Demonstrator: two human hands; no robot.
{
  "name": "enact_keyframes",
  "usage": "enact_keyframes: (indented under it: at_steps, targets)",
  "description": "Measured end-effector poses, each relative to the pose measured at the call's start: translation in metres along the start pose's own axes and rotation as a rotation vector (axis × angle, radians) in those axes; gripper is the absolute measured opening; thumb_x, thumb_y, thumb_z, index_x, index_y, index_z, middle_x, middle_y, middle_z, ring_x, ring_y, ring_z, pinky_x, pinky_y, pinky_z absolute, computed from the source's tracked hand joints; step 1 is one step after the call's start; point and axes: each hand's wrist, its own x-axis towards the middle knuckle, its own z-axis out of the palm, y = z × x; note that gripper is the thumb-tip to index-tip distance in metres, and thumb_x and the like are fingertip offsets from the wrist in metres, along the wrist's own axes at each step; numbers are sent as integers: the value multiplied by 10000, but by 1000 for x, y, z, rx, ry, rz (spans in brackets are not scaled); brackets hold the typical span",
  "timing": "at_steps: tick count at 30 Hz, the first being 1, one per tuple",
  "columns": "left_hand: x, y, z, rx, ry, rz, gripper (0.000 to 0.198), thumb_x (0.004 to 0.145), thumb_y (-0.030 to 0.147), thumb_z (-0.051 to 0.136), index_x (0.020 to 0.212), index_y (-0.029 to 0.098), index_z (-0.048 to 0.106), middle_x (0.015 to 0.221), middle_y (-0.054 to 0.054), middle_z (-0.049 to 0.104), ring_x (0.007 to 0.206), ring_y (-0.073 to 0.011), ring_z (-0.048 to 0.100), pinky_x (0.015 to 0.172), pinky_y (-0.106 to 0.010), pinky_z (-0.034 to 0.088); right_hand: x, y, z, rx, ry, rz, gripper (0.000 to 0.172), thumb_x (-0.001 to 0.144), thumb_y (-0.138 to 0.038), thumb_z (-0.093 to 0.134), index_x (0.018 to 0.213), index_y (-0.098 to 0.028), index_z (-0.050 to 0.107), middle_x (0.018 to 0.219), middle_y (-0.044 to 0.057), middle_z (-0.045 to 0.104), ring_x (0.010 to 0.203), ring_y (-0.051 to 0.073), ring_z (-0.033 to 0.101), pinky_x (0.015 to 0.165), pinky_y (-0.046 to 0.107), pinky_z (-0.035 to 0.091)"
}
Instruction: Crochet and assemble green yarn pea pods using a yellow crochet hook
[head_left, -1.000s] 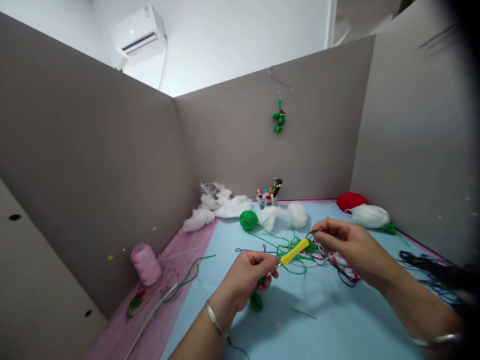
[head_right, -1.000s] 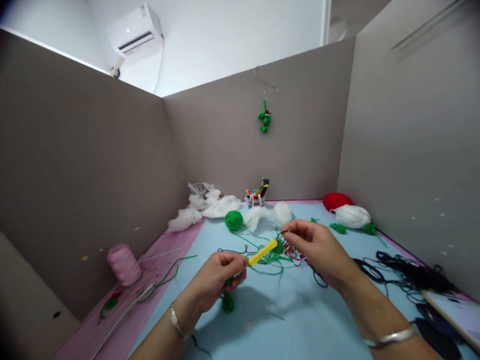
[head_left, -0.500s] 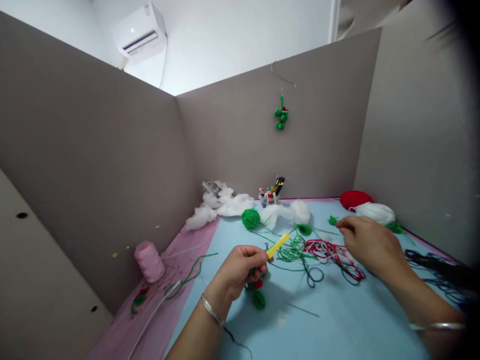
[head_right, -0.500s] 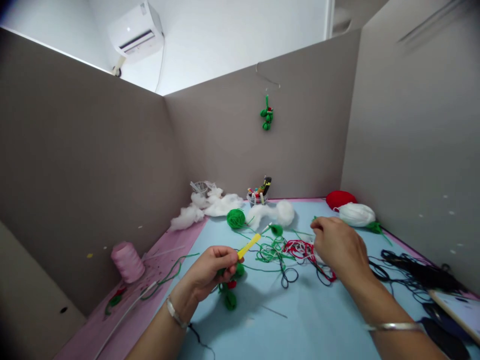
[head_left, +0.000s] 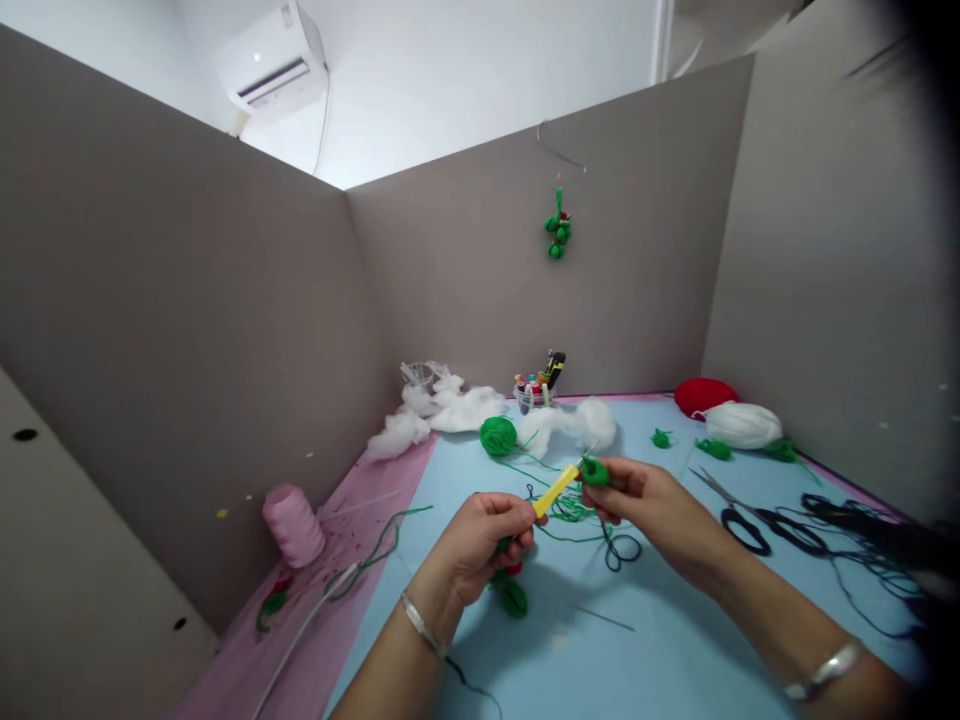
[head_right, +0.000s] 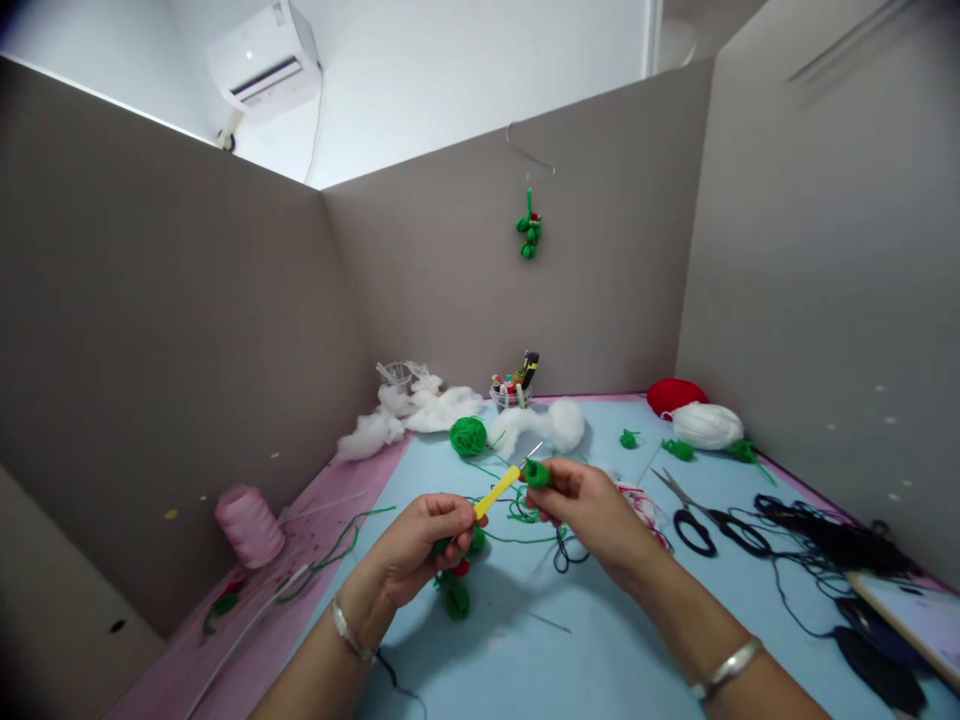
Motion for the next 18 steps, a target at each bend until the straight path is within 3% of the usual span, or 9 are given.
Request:
enact_keyframes:
  at_steps: [2,5,7,13,18]
  targets:
    - [0,0,0,5,10,3,337,565,379,764,665,105,595,521,36,492,420,-19,342,447,-193,169,2,0,-2,17,15,-9,226,664,-345,745,733,-160,638,614,-15,597,557,100,483,527,238,383]
    - [1,-1,0,41,25,13,330,560,381,754,655,106,598,525,32,501,421,-23,347,449,-201,172,1,-2,-4,61,36,-4,382,654,-362,765,964,-177,639,686,-13,609,571,104,493,509,232,374]
    - [0,-1,1,76,27,30,327,559,386,748,654,106,608,525,28,508,419,-28,349,446,-210,169,1,-4,-5,82,64,4,435,660,-390,763,1010,-174,623,699,0,612,559,106,490,490,233,366]
    - [-1,-1,-1,187,-8,43,379,531,434,772,669,106,642,502,3,546,421,-57,388,455,-231,196,3,-4,-21,116,175,-6,391,671,-508,728,873,-186,642,664,6,589,524,100,470,457,227,349]
    - [4,-2,-3,178,197,135,451,487,439,809,740,86,689,553,-20,576,487,-73,406,497,-234,260,5,-7,-32,31,132,11,391,589,-435,805,869,-184,698,700,35,650,591,139,540,514,255,408]
